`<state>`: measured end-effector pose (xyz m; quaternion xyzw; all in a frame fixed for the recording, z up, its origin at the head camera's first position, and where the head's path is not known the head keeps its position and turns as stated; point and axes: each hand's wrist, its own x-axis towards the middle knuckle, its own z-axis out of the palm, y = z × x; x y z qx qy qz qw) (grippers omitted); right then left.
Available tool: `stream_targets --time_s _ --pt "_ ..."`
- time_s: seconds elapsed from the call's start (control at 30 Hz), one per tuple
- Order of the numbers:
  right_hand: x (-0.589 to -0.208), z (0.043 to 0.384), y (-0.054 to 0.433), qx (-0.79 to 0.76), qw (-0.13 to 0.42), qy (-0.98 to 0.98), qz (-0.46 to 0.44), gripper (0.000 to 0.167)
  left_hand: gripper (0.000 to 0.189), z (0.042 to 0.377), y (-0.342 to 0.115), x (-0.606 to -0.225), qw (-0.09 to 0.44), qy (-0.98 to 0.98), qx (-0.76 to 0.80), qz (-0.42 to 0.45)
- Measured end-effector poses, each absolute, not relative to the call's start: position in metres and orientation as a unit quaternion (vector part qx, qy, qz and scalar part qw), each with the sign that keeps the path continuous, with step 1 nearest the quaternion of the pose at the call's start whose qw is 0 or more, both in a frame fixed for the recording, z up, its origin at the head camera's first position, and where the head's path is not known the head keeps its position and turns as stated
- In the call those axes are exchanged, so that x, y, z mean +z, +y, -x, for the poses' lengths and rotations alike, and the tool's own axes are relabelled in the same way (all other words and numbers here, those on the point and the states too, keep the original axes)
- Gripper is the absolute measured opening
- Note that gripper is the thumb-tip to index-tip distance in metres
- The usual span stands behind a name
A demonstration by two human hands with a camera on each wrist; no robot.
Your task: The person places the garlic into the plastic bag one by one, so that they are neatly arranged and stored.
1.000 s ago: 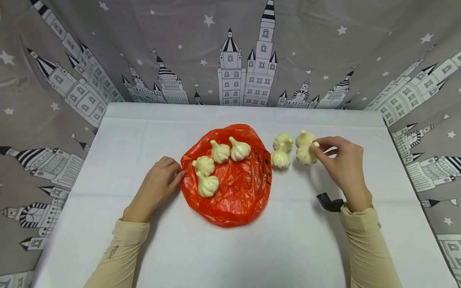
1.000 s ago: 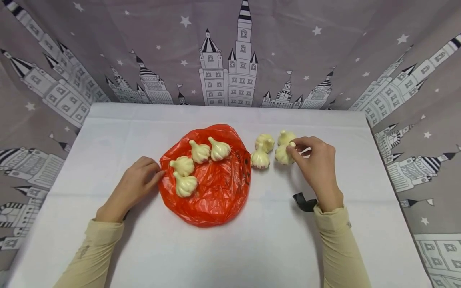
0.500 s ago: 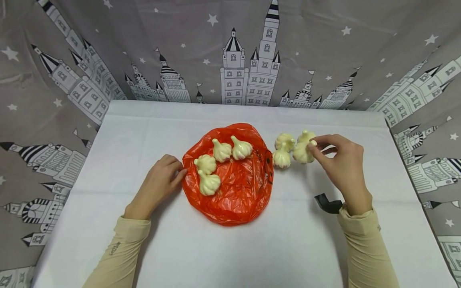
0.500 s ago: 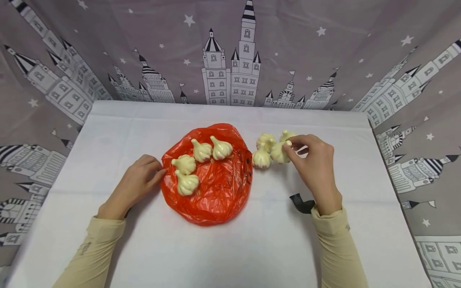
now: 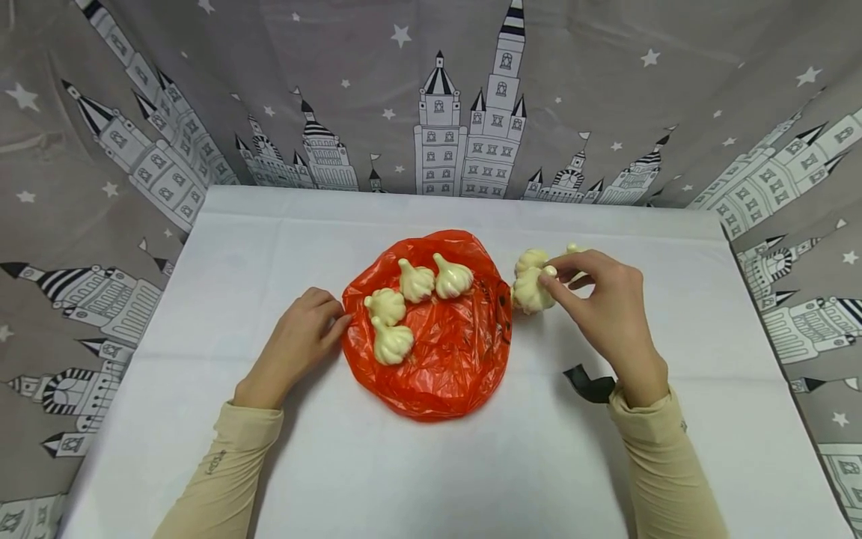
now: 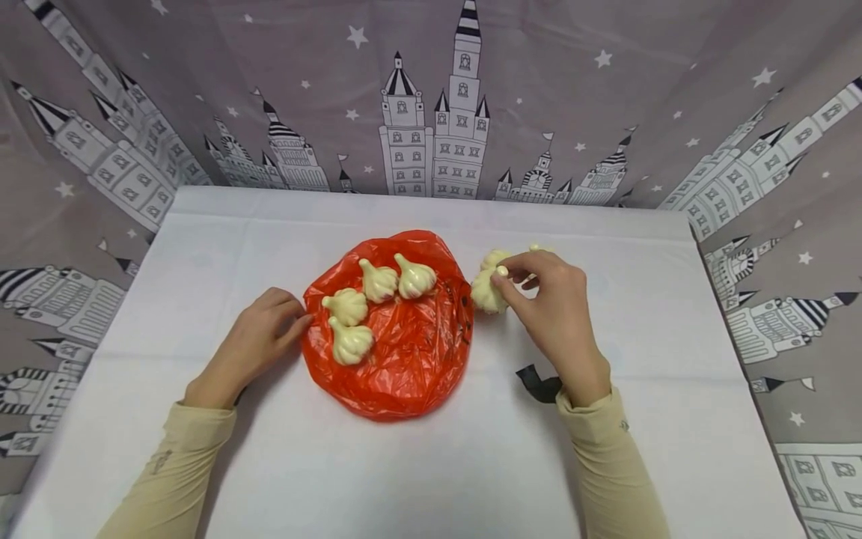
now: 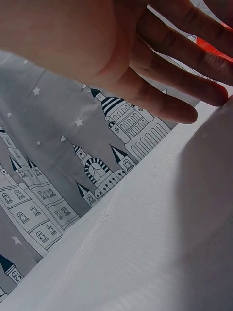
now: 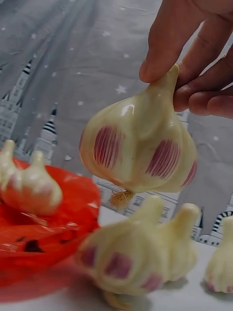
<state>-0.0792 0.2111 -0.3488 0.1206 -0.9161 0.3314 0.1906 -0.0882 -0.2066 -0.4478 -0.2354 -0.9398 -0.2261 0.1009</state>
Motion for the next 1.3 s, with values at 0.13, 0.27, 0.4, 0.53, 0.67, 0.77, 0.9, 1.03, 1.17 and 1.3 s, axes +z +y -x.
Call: stream_targets --time_s 0.13,0.27,0.4,0.53,0.67,0.77,0.9,1.03,1.17,1.3 --pt "-0.35 0.08 0.2 0.335 0.174 -0.916 -0.138 0.014 0.015 0.088 -0.207 -0.448 0.101 -0.94 -0.225 0.235" --pt "-0.35 0.081 0.19 0.342 0.161 -0.913 -0.154 0.013 0.016 0.088 -0.207 -0.449 0.105 -0.939 -0.226 0.237" --pt "-0.348 0.081 0.176 0.354 0.134 -0.911 -0.16 0.013 0.016 0.087 -0.207 -0.45 0.113 -0.937 -0.226 0.24" --pt "-0.347 0.082 0.16 0.368 0.108 -0.907 -0.175 0.016 0.017 0.086 -0.207 -0.45 0.115 -0.937 -0.226 0.241" --pt "-0.348 0.083 0.145 0.369 0.092 -0.904 -0.194 0.018 0.017 0.085 -0.206 -0.45 0.116 -0.937 -0.225 0.242" --pt "-0.349 0.085 0.135 0.366 0.075 -0.906 -0.199 0.018 0.016 0.084 -0.206 -0.45 0.117 -0.936 -0.224 0.243" --pt "-0.351 0.088 0.121 0.359 0.047 -0.909 -0.205 0.017 0.015 0.084 -0.206 -0.451 0.115 -0.937 -0.224 0.24" --pt "-0.354 0.091 0.109 0.351 0.027 -0.911 -0.214 0.015 0.015 0.083 -0.206 -0.451 0.103 -0.94 -0.227 0.233" --pt "-0.359 0.095 0.1 0.349 0.008 -0.913 -0.212 0.014 0.015 0.083 -0.206 -0.451 0.102 -0.94 -0.227 0.234" --pt "-0.368 0.099 0.091 0.333 -0.012 -0.918 -0.213 0.013 0.016 0.084 -0.206 -0.45 0.108 -0.938 -0.229 0.238"
